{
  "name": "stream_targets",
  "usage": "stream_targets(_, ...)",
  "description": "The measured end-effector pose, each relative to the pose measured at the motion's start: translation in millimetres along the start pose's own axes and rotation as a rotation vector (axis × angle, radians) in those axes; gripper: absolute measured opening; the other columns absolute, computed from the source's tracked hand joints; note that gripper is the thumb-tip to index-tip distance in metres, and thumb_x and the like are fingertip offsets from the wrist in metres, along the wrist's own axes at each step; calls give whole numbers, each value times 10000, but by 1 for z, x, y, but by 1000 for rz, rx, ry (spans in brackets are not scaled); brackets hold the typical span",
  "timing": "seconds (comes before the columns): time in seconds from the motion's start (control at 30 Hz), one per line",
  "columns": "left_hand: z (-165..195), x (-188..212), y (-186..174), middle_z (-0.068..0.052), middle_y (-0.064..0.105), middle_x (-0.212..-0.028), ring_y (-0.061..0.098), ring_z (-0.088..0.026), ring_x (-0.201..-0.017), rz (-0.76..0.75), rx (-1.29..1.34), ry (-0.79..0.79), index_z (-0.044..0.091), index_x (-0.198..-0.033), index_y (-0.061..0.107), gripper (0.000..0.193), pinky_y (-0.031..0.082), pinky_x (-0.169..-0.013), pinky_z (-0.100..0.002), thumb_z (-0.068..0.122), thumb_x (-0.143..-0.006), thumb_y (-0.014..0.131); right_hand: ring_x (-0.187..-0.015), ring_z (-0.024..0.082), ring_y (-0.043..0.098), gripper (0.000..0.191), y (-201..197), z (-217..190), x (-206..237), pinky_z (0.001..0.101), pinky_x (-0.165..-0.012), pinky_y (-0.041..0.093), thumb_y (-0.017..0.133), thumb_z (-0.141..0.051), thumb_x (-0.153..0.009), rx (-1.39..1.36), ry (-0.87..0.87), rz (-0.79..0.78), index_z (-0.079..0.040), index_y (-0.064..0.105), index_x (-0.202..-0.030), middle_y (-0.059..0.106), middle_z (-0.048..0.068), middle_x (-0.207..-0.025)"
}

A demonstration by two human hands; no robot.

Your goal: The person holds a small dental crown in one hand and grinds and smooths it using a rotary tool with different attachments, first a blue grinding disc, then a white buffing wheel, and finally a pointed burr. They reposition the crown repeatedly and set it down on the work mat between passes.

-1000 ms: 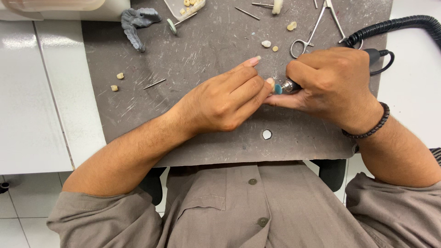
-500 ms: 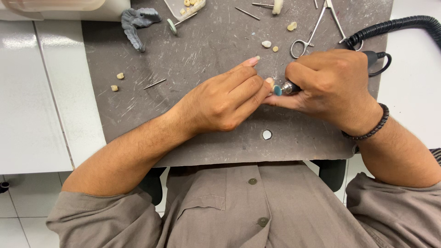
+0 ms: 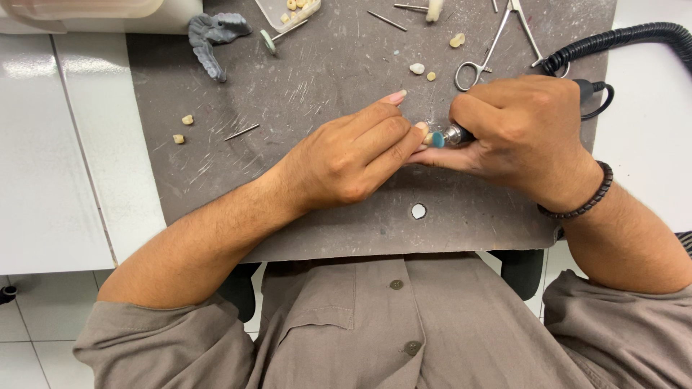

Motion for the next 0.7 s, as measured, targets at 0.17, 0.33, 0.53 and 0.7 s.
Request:
stream_targets(0.17, 0, 1, 1, -116, 631, -1065, 698, -281, -1069, -3, 25, -11, -79, -1226, 671, 280, 577, -1127, -439, 55, -996, 760, -463, 173, 469, 663, -1, -1, -2, 324, -452, 336, 881, -625, -794, -27, -7, 6, -110, 499, -624, 473, 8, -538)
stream_targets(0.33, 0, 1, 2, -113, 638, -1075, 701, -268, -1058, 6, 50, -26, -73, -1229, 669, 273, 577, -1131, -440, 51, -1004, 762, -471, 168, 458, 662, -1, -1, -1, 317, -469, 341, 880, -621, -823, -2, -22, 12, -115, 496, -634, 466, 3, -542)
stream_targets(0.53, 0, 1, 2, -110, 642, -1077, 705, -258, -1050, 10, 67, -39, -71, -1230, 668, 267, 582, -1128, -440, 52, -1014, 765, -463, 174, 459, 644, 1, 1, 2, 318, -445, 340, 848, -624, -795, -29, -6, -4, -111, 495, -630, 462, 7, -535)
stream_targets(0.7, 1, 1, 0, -116, 641, -1073, 705, -280, -1073, 10, 46, -33, -76, -1221, 675, 274, 583, -1118, -431, 54, -999, 767, -444, 179, 472, 662, 2, 2, 3, 326, -436, 344, 850, -633, -765, -17, 0, -17, -107, 483, -601, 461, 10, -515)
Point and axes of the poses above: each hand's wrist, its own x-axis away from the middle knuckle, its own y-axis out of the palm, z = x × y, the point moved 1 cm from there along -x, towards the middle knuckle
